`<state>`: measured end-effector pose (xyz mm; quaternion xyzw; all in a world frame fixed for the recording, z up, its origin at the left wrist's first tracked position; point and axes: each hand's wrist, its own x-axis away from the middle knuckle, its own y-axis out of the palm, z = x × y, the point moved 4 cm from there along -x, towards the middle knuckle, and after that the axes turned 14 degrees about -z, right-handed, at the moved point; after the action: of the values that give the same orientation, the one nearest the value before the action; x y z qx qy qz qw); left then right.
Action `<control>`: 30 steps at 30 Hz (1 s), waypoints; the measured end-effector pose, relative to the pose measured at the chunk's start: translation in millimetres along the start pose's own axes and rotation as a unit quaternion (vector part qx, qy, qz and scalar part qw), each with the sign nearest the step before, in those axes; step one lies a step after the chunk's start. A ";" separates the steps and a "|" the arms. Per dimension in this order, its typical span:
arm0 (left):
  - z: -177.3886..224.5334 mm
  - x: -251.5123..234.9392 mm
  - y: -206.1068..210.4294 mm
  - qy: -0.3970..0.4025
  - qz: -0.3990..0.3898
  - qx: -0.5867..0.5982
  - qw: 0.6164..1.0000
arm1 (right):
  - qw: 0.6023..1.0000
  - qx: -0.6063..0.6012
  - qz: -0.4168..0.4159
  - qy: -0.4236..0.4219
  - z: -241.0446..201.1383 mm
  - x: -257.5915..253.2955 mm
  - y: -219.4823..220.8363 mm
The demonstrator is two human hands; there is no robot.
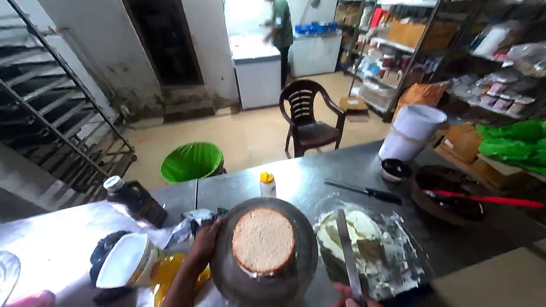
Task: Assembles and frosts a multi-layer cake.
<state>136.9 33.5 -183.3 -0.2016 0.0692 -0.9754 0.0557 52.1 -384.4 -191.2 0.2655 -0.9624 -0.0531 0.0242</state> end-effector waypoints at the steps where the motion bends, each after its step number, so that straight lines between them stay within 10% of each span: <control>1: -0.3 4.3 3.1 0.009 0.014 0.044 0.999 | 1.000 -0.001 0.007 0.005 -0.8 1.0 -0.2; 9: -56.8 125.6 111.8 0.063 0.259 0.116 0.957 | 0.988 0.103 0.099 0.066 12.1 24.6 -16.5; 14: -84.3 157.6 254.8 0.100 -0.313 0.137 0.934 | 0.982 0.166 0.072 0.060 0.4 25.5 -20.4; 25: -137.1 153.5 185.4 -0.011 -0.320 0.062 0.945 | 0.993 0.105 -0.001 0.045 -12.8 8.1 13.7; 30: -129.3 156.9 143.5 0.087 -0.116 0.293 0.945 | 0.996 0.082 -0.007 0.043 -12.0 3.2 20.7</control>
<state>-46.5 -114.6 -262.9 -0.0974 -0.2394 -0.9660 -0.0077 39.8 -369.5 -176.8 0.2756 -0.9596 0.0376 0.0430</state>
